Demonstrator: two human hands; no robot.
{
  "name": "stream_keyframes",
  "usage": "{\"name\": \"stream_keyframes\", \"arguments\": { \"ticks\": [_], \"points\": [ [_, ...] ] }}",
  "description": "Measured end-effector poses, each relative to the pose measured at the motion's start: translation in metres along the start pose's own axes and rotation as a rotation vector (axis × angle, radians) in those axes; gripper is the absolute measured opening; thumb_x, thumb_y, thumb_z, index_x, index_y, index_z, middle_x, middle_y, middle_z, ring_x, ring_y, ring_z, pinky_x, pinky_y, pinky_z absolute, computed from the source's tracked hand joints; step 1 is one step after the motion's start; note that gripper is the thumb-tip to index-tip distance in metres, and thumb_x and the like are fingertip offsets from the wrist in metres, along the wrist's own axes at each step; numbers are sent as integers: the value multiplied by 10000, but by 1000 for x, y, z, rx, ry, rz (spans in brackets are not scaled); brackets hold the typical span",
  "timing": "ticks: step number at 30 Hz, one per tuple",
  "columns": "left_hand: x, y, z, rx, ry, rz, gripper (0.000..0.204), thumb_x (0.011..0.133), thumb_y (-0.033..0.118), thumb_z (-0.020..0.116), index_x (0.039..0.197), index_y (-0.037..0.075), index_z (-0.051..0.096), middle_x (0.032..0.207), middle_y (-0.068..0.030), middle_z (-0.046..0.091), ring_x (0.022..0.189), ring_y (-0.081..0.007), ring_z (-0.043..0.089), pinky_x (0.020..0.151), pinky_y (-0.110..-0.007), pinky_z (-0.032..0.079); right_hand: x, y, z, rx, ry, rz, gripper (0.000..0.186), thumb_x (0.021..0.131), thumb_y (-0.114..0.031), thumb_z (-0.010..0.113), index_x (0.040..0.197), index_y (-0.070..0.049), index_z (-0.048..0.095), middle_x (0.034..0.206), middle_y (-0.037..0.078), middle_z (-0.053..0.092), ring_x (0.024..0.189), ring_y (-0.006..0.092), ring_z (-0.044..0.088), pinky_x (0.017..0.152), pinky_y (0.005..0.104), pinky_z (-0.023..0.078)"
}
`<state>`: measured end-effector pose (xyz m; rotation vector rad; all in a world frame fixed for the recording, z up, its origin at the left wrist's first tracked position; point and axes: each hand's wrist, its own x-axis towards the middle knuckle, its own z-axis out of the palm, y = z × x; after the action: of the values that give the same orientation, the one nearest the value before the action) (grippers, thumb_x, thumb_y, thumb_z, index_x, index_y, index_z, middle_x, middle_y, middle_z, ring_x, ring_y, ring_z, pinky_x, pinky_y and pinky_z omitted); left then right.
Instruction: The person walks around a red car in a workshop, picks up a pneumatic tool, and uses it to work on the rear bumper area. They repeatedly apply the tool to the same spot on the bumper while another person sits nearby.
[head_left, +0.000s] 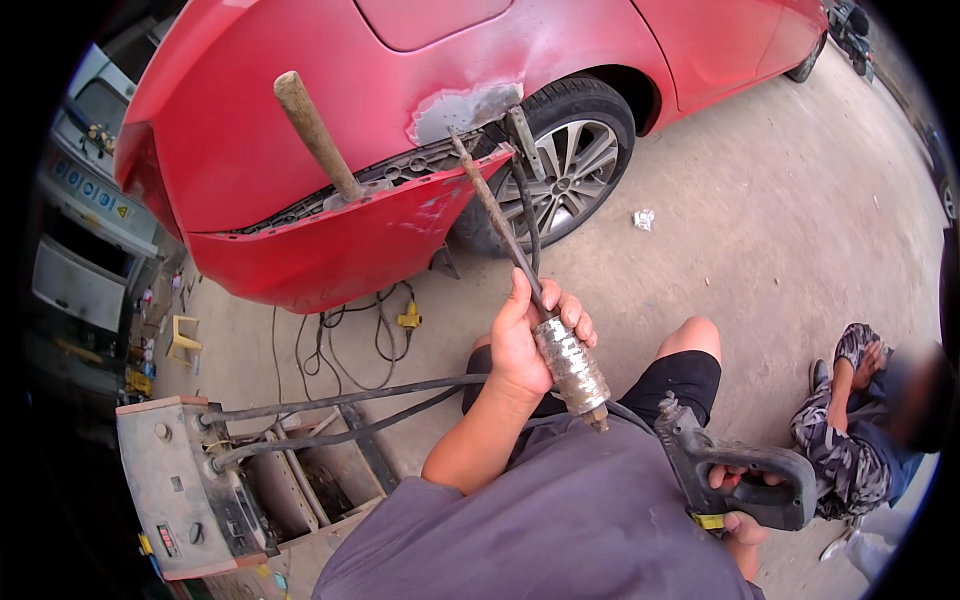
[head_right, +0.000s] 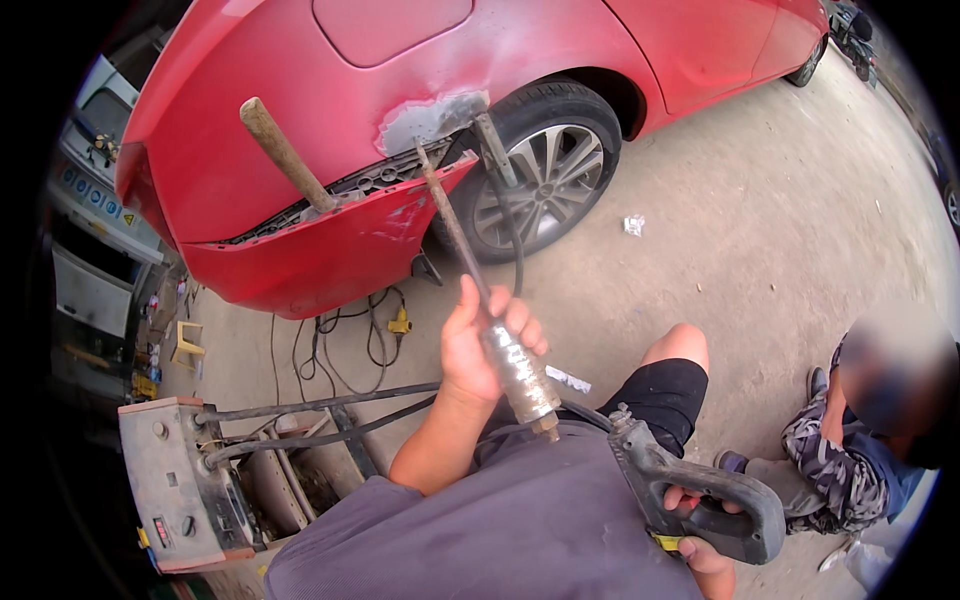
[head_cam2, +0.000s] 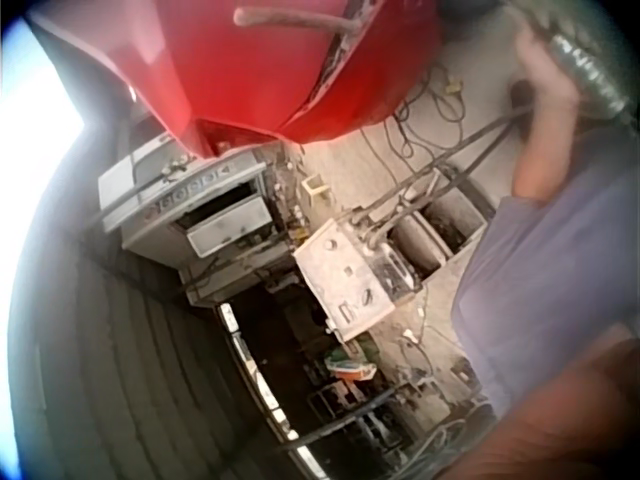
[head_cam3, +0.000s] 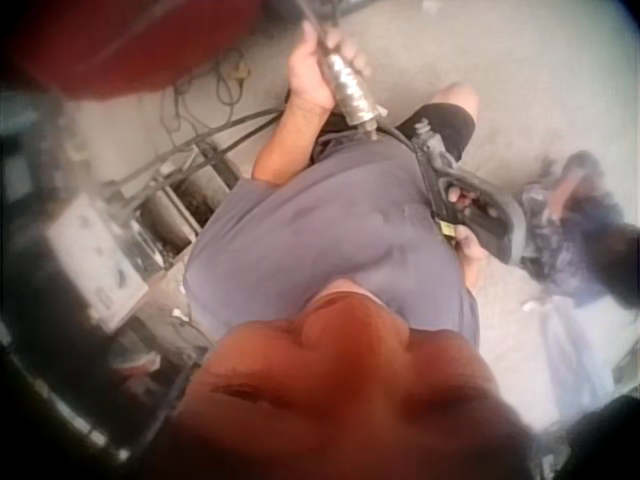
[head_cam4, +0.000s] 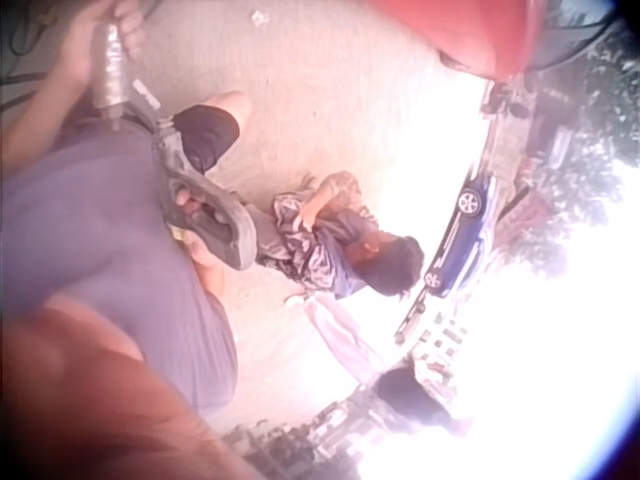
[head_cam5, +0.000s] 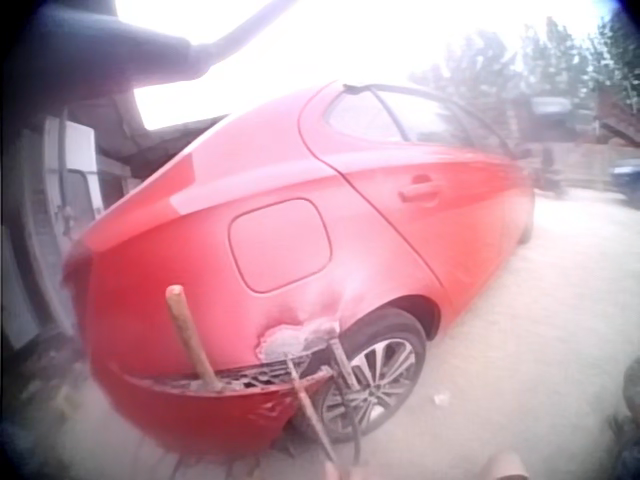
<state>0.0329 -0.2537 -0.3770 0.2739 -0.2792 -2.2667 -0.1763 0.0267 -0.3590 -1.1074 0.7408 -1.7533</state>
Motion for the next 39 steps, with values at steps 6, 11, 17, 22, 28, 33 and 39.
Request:
{"name": "stream_keyframes", "arguments": {
  "ticks": [6, 11, 17, 22, 28, 33, 39],
  "points": [
    [2, 1, 0, 12, 15, -19, 513, 1006, 597, 390, 807, 131, 472, 736, -102, 564, 714, -300, 590, 682, -461, 497, -1, 0, 1, 10, 8, 32, 755, 753, -35, 719, 1410, -302, 459, 1290, 107, 504, 1111, 311, 525, 1003, 477, 390],
    [2, 5, 0, 55, -20, -6, 499, 1010, 592, 384, 821, 142, 490, 754, -68, 549, 739, -284, 569, 711, -452, 461, 0, 1, 2, 30, 8, 42, 738, 736, -25, 714, 1380, -291, 472, 1278, 112, 513, 1116, 314, 531, 1008, 481, 386],
    [3, 5, 2, 49, 8, 0, 495, 1012, 589, 386, 814, 146, 484, 748, -62, 545, 716, -271, 548, 679, -436, 445, 2, -1, 8, 50, 54, 105, 690, 729, -22, 725, 1326, -278, 492, 1220, 103, 526, 1109, 312, 542, 1020, 489, 377],
    [4, 1, 6, 80, 30, 22, 485, 1017, 576, 390, 812, 145, 481, 748, -53, 532, 701, -256, 511, 666, -422, 430, -6, 4, 10, 51, 179, 130, 569, 713, -64, 766, 1197, -245, 528, 1153, 87, 548, 1025, 303, 587, 952, 496, 428],
    [12, -2, 6, -38, -42, 13, 499, 1011, 572, 412, 800, 128, 501, 746, -93, 574, 738, -303, 588, 708, -471, 496, 6, -4, 14, -116, 253, 191, 408, 633, -152, 832, 972, -107, 610, 887, 133, 650, 824, 268, 644, 742, 375, 503],
    [17, -9, 20, 33, -24, 40, 466, 1025, 537, 412, 813, 131, 492, 771, -64, 550, 754, -266, 529, 730, -437, 458, 8, -8, 7, -172, 186, 223, 421, 588, -196, 828, 920, -4, 653, 857, 141, 678, 776, 229, 644, 706, 316, 510],
    [19, -10, 23, 64, -13, 52, 450, 1026, 522, 426, 819, 127, 493, 793, -57, 546, 773, -258, 510, 747, -425, 445, 10, -8, 6, -204, 155, 222, 439, 584, -207, 803, 909, 45, 650, 863, 140, 691, 764, 218, 645, 696, 299, 514]
  ]
}}
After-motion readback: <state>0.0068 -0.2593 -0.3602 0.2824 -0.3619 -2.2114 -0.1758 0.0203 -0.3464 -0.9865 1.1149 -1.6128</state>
